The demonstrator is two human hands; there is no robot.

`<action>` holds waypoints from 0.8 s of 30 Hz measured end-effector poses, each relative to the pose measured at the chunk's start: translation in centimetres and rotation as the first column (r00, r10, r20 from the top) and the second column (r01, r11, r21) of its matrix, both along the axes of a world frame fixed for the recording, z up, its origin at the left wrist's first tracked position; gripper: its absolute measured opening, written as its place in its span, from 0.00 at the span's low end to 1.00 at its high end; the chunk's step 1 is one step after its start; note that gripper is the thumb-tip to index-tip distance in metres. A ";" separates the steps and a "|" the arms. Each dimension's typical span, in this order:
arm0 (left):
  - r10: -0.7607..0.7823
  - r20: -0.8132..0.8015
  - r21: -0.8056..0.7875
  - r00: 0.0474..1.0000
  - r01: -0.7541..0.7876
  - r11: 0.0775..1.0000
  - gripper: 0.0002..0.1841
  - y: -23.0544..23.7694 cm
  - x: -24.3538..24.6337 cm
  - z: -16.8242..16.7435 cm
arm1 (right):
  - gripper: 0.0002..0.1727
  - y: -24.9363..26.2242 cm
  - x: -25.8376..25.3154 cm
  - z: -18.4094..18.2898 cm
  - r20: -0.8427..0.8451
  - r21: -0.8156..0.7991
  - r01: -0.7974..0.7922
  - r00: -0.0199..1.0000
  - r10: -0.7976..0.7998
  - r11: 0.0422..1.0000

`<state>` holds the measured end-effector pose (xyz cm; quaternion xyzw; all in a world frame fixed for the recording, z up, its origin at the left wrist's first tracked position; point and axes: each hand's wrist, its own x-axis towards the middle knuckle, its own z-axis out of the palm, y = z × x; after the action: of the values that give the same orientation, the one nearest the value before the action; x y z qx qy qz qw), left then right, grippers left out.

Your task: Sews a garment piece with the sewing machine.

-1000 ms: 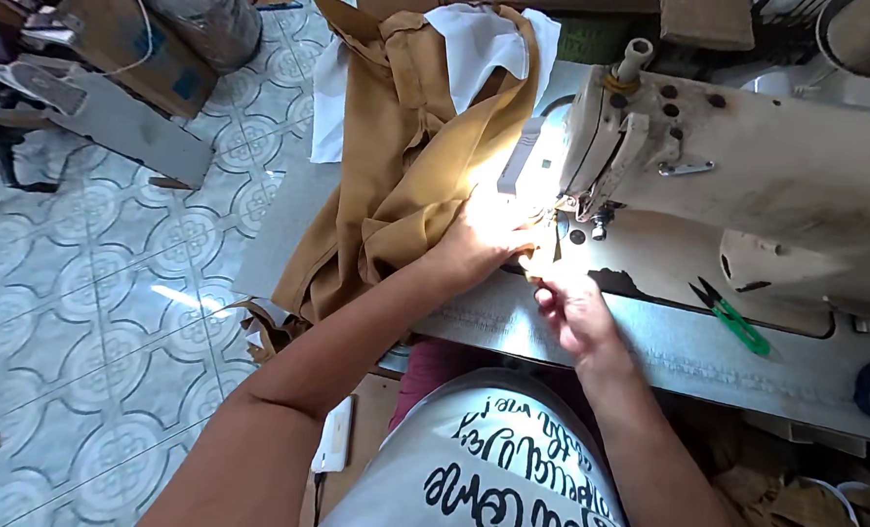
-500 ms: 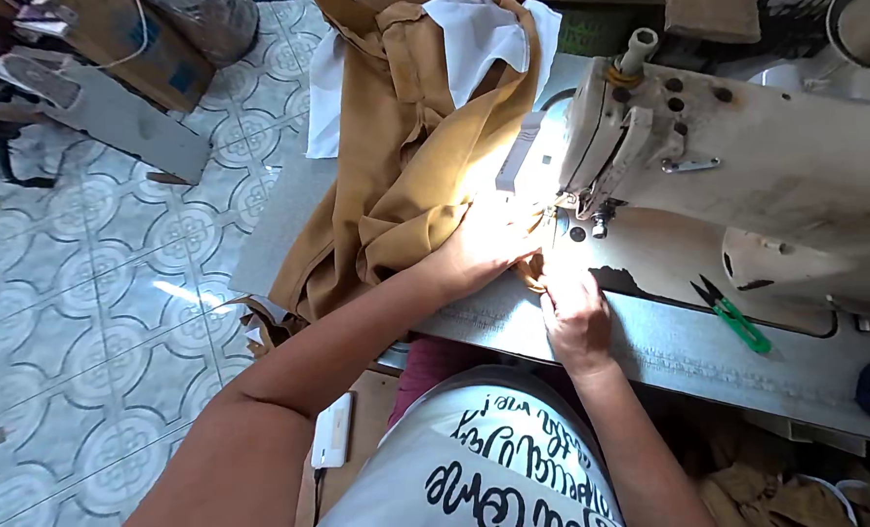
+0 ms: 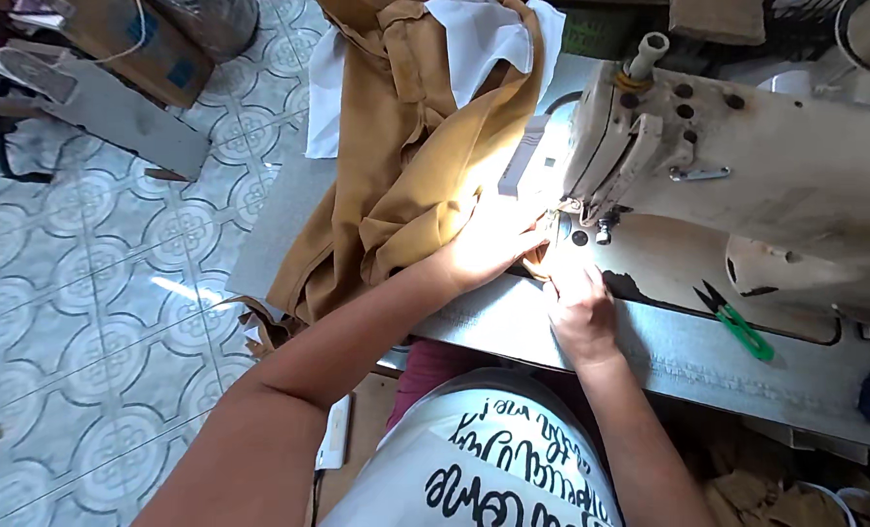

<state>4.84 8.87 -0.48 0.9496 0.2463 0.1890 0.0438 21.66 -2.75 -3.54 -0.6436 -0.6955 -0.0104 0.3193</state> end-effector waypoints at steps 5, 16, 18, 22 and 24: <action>-0.015 -0.081 0.078 0.997 0.022 0.997 0.15 0.6 -0.3 0.5 | 0.12 0.8 0.4 -0.2 0.037 0.017 0.013 0.999 -0.014 1.000; 0.017 -0.070 0.095 0.997 -0.011 0.995 0.15 0.5 -0.6 -0.2 | 0.10 0.6 0.4 -1.0 0.047 0.067 0.018 0.999 -0.021 0.998; 0.017 -0.068 0.098 0.998 -0.010 0.995 0.15 0.5 -0.6 -0.2 | 0.10 0.6 0.4 -1.0 0.044 0.069 0.015 0.999 -0.018 0.998; 0.011 -0.056 0.082 0.998 -0.006 0.997 0.15 0.6 -0.6 -0.2 | 0.10 0.6 0.4 -1.1 0.039 0.063 0.016 0.999 -0.018 0.998; -0.002 -0.048 0.071 0.999 0.006 0.997 0.14 0.8 -0.6 -0.1 | 0.11 0.7 0.4 -1.0 0.043 0.054 0.016 0.999 -0.019 0.998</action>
<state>4.25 9.65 -0.57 0.9553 0.2385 0.1749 0.0043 22.11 -2.08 -4.55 -0.6406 -0.6961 -0.0456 0.3211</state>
